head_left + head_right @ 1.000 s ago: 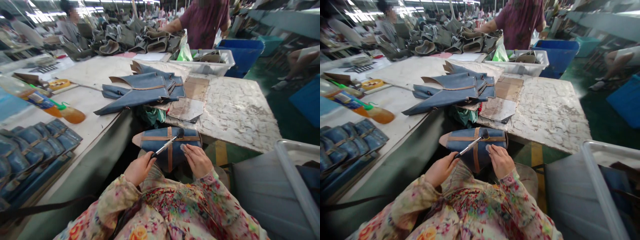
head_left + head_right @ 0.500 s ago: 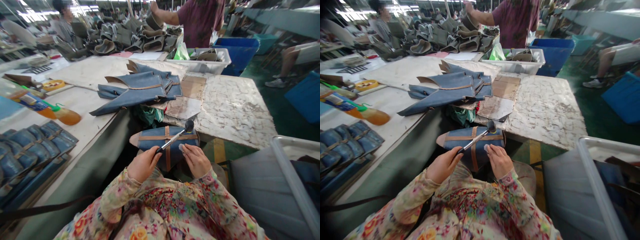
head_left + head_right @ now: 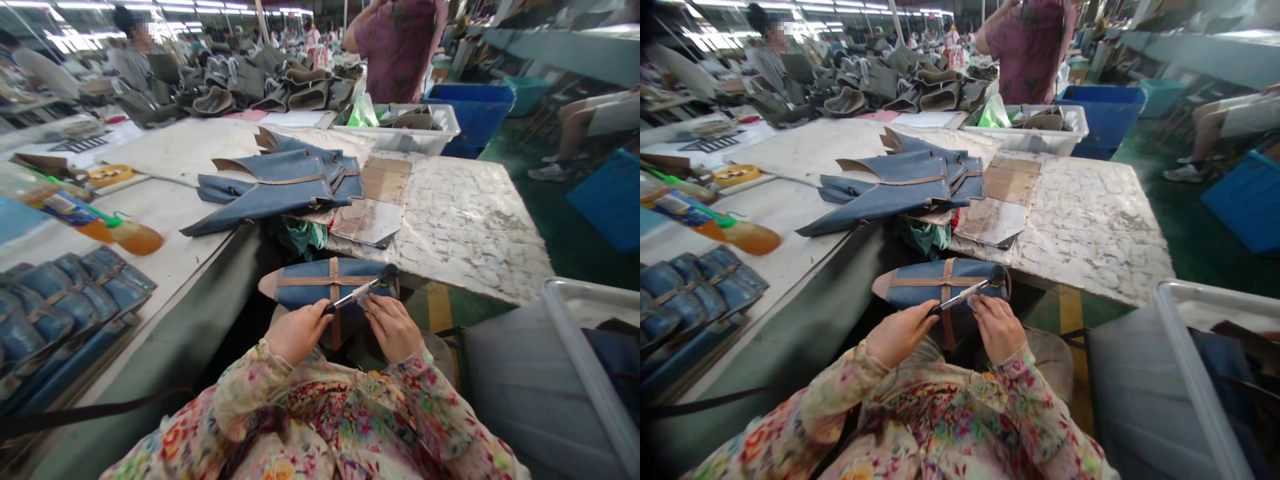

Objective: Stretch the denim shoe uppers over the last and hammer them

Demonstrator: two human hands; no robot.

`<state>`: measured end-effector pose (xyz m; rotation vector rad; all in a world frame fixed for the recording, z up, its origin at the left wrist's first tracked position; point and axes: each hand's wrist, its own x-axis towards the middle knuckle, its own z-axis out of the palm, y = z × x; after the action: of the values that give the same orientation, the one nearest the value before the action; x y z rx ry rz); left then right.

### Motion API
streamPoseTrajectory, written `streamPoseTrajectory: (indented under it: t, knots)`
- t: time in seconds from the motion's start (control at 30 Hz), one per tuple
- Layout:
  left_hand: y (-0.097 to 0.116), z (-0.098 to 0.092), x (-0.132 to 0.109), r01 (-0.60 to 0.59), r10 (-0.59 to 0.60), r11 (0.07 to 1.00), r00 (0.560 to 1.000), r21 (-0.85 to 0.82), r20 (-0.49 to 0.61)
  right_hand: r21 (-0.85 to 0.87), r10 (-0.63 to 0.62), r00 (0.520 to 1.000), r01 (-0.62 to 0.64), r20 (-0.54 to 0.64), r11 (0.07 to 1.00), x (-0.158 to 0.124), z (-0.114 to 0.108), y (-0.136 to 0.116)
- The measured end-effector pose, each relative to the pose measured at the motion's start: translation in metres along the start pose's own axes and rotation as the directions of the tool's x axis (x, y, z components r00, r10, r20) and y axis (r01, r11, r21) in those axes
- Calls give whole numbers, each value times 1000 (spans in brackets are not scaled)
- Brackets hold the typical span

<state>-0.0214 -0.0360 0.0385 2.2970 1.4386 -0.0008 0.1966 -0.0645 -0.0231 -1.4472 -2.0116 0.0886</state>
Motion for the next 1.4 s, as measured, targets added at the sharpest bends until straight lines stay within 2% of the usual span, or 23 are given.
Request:
streamPoseTrajectory:
  t: [0.1,0.23,0.37,0.53,0.63,0.73,0.8,0.9,0.97,1.03,1.13,1.23,1.33,1.4]
  knots:
    - [4,0,9,-28,27,999,999,-36,-37,2,-15,1000,15,-10,1000,1,0,1]
    - [9,-4,20,-35,36,999,999,-26,12,6,-18,1000,18,-8,1000,2,-1,0]
    - [12,-9,22,-65,62,996,997,-65,-43,-4,-12,1000,12,-15,1000,2,-1,0]
    - [4,-3,20,-30,31,996,999,-81,14,-3,-13,1000,13,0,1000,2,-1,1]
    - [-7,-3,15,-12,9,987,1000,-159,-19,12,-31,1000,31,1,999,1,0,3]
    - [-30,-13,3,77,-108,973,985,-217,-135,41,-47,999,47,-12,998,-2,2,9]
    - [-52,-24,-11,159,-218,957,946,-242,-239,52,-23,999,24,-28,998,-3,3,18]
    - [-90,-44,-36,316,-397,913,829,-256,-394,58,90,994,-87,-54,995,2,0,39]
    - [-116,-58,-52,388,-453,891,746,-235,-488,64,197,978,-193,-64,979,9,-3,55]
    - [-140,-70,-63,449,-477,872,684,-197,-552,74,320,946,-316,-46,946,17,-5,68]
    - [-173,-83,-69,572,-531,810,619,-132,-578,110,504,863,-505,38,856,28,-2,79]
    - [-200,-90,-65,644,-559,763,612,-58,-560,218,585,801,-598,126,772,38,4,84]
    - [-217,-94,-58,696,-587,718,619,18,-521,372,564,807,-584,173,721,48,9,88]
    - [-217,-95,-53,712,-584,700,613,53,-532,436,569,807,-575,161,693,52,11,88]
